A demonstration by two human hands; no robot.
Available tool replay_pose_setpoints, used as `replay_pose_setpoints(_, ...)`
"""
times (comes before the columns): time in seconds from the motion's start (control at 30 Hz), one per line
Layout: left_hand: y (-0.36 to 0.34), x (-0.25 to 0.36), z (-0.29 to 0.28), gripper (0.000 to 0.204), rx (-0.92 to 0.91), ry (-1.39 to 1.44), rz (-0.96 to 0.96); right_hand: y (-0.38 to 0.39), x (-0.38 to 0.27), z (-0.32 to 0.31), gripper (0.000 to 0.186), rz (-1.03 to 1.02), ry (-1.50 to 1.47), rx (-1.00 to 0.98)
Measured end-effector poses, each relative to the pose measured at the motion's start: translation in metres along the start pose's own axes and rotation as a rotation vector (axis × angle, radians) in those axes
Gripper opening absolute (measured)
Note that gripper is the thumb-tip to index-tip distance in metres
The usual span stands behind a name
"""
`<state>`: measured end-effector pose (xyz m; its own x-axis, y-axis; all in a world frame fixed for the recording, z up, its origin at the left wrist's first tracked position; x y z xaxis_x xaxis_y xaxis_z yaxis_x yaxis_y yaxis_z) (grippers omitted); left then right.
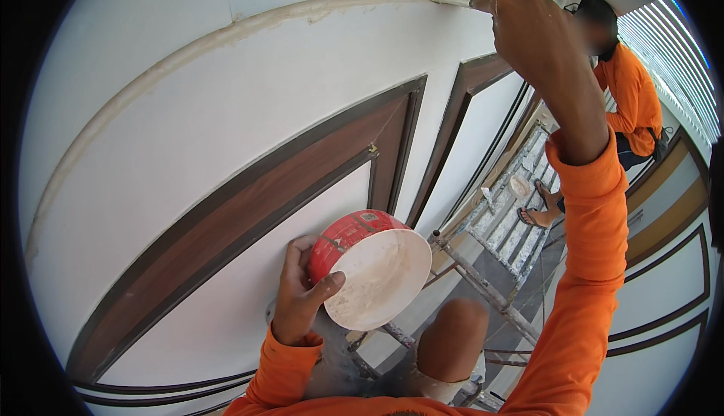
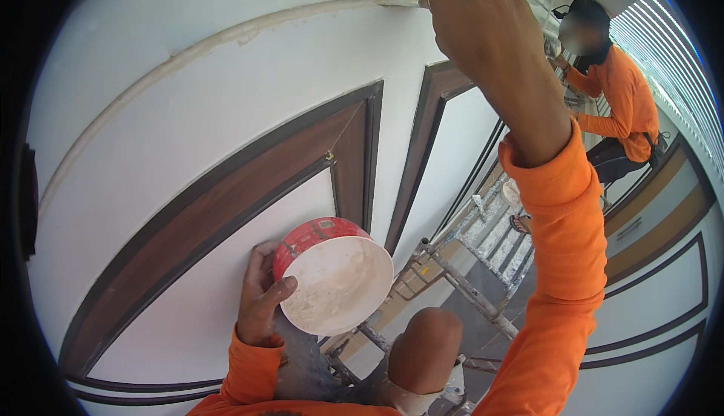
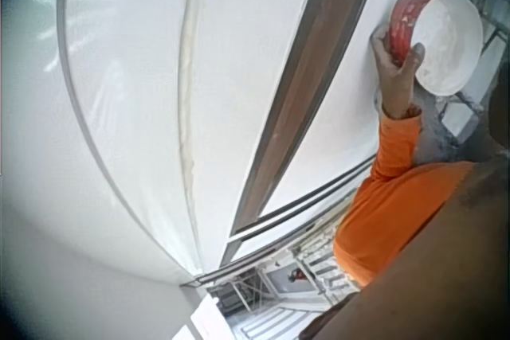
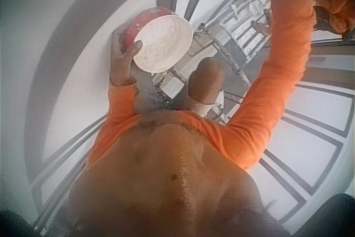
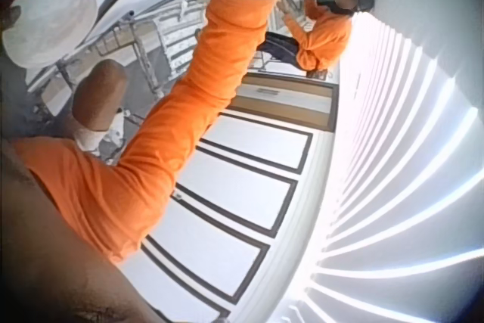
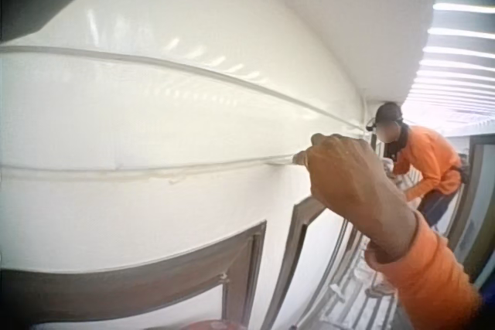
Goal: The person applies white plaster to a curved ceiling section using a trowel and a small container. They repeatedly scoop plaster from the container and smooth it onto the ceiling surface while standing on scaffolding.
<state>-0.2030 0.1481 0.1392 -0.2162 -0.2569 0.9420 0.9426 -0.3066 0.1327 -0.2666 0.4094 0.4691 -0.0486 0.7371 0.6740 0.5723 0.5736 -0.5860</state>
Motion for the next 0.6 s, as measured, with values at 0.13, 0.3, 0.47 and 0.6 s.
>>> replay_pose_setpoints(0.13,-0.002,-0.003,0.004,0.068,-0.015,0.010,-0.013,0.006,0.022,-0.012,0.041,0.107,-0.057,-0.177)
replay_pose_setpoints(0.3,-0.019,-0.014,0.023,0.065,-0.083,0.041,-0.059,0.064,0.039,-0.024,0.028,0.239,-0.222,-0.281)
replay_pose_setpoints(0.47,-0.028,-0.012,0.027,0.064,-0.016,0.057,0.008,0.105,-0.004,-0.058,0.025,0.265,-0.620,-0.192)
replay_pose_setpoints(0.6,-0.043,0.001,0.045,0.067,0.008,0.153,0.119,0.116,-0.030,-0.036,0.025,0.255,-1.025,-0.307)
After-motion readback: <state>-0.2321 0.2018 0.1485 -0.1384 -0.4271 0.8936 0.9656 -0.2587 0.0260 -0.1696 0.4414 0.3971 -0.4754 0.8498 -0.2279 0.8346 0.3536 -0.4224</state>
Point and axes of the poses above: each hand's wrist, its own y-axis away from the middle knuckle, its own z-axis out of the palm, x = y × z, the point moved 10 cm from there along -y, towards the middle knuckle, and after that the axes turned 15 degrees about -z, right-handed, at the moved point
